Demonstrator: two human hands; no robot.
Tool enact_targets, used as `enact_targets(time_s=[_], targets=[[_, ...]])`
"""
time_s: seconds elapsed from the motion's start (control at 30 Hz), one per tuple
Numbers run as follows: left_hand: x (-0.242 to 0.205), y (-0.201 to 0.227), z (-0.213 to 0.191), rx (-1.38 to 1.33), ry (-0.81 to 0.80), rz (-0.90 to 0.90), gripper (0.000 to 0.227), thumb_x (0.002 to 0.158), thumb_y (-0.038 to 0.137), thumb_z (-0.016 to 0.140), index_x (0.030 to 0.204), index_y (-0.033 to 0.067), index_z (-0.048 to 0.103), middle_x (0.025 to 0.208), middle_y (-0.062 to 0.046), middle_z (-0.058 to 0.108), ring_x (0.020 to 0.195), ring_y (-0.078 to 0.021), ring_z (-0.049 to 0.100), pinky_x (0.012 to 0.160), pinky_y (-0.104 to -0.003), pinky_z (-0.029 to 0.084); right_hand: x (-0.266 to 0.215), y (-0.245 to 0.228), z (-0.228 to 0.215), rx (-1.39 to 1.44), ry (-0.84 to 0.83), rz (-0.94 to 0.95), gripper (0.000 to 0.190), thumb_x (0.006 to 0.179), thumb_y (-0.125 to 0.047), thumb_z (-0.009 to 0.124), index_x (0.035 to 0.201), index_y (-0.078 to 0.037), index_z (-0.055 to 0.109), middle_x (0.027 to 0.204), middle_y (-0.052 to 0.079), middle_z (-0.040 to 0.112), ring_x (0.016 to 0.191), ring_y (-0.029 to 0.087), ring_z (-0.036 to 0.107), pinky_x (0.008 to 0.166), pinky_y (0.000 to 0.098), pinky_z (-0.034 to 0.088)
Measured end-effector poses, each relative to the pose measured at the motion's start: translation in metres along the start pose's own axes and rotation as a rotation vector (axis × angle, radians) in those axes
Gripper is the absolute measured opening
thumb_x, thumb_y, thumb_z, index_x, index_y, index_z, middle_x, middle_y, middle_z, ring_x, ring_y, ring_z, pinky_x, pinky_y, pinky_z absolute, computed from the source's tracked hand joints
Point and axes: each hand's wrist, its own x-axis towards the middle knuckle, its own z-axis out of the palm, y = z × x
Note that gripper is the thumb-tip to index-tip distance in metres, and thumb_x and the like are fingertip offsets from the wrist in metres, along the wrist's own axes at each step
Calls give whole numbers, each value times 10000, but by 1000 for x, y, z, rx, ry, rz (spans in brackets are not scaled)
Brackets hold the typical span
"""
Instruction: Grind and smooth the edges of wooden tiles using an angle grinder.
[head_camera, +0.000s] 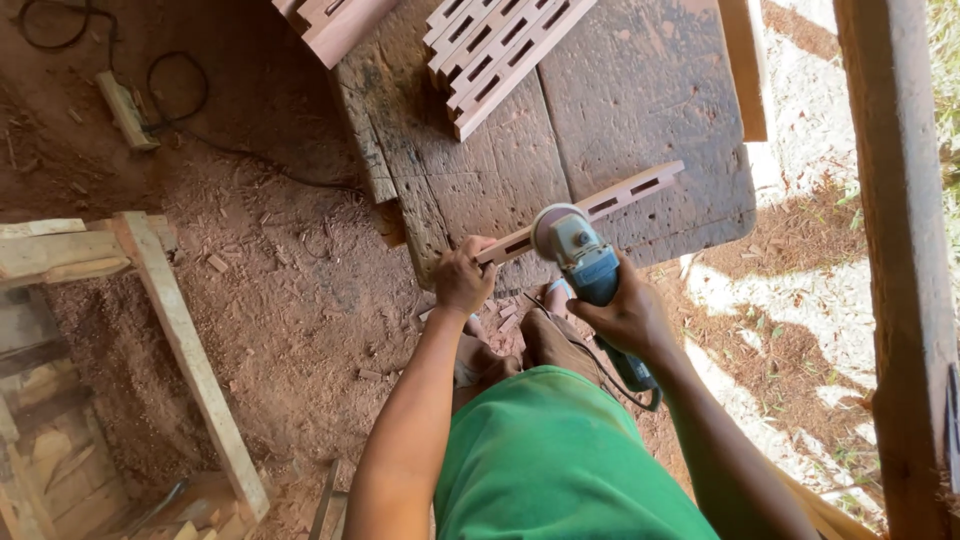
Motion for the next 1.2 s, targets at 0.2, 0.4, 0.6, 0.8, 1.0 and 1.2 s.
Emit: enact_targets(time_s=[0.2, 0.4, 0.6, 0.8, 1.0, 1.2], targets=[[0, -4, 7, 48, 28, 21, 351, 728, 174, 725, 1056, 259, 638, 1020, 51, 722, 926, -230, 735, 800, -419, 524, -7, -4, 29, -12, -59, -121, 950, 647, -488, 829, 1469, -283, 400, 1107, 265, 704, 1101, 458, 665, 973, 590, 504], [6, 18, -9, 79, 74, 24, 285, 745, 224, 733, 1015, 253, 647, 937, 18, 728, 872, -253, 738, 787, -422, 527, -13, -1, 30, 16, -82, -273, 936, 637, -438, 818, 1463, -299, 398, 1142, 212, 703, 1110, 434, 665, 953, 584, 521], [3, 20, -13, 15, 37, 17, 341, 719, 179, 731, 1041, 248, 644, 961, -2, 731, 874, -302, 728, 806, -440, 517, 0, 17, -7, 75, -17, -112, 906, 665, -412, 832, 1455, -236, 424, 1096, 297, 695, 1079, 501, 658, 960, 614, 506], [6, 23, -13, 60, 35, -18, 357, 730, 246, 777, 1060, 283, 648, 956, 18, 741, 858, -319, 731, 819, -458, 531, 33, 46, -56, 182, 142, 90, 785, 675, -429, 864, 1338, -174, 530, 986, 265, 719, 926, 465, 706, 914, 568, 539], [9, 46, -39, 32, -57, -100, 296, 808, 356, 776, 1046, 234, 651, 791, 8, 712, 665, -259, 654, 623, -416, 492, 37, 114, -105, 625, 362, -12, 578, 795, -164, 812, 1207, 48, 467, 839, 230, 616, 607, 336, 633, 537, 454, 554], [10, 108, -88, -544, -199, -378, 255, 843, 126, 741, 1033, -44, 733, 905, -107, 772, 730, -223, 713, 631, -301, 572, 5, 152, -115, 663, 354, 110, 549, 845, -67, 727, 1282, 87, 433, 932, 266, 580, 641, 386, 608, 527, 480, 556]])
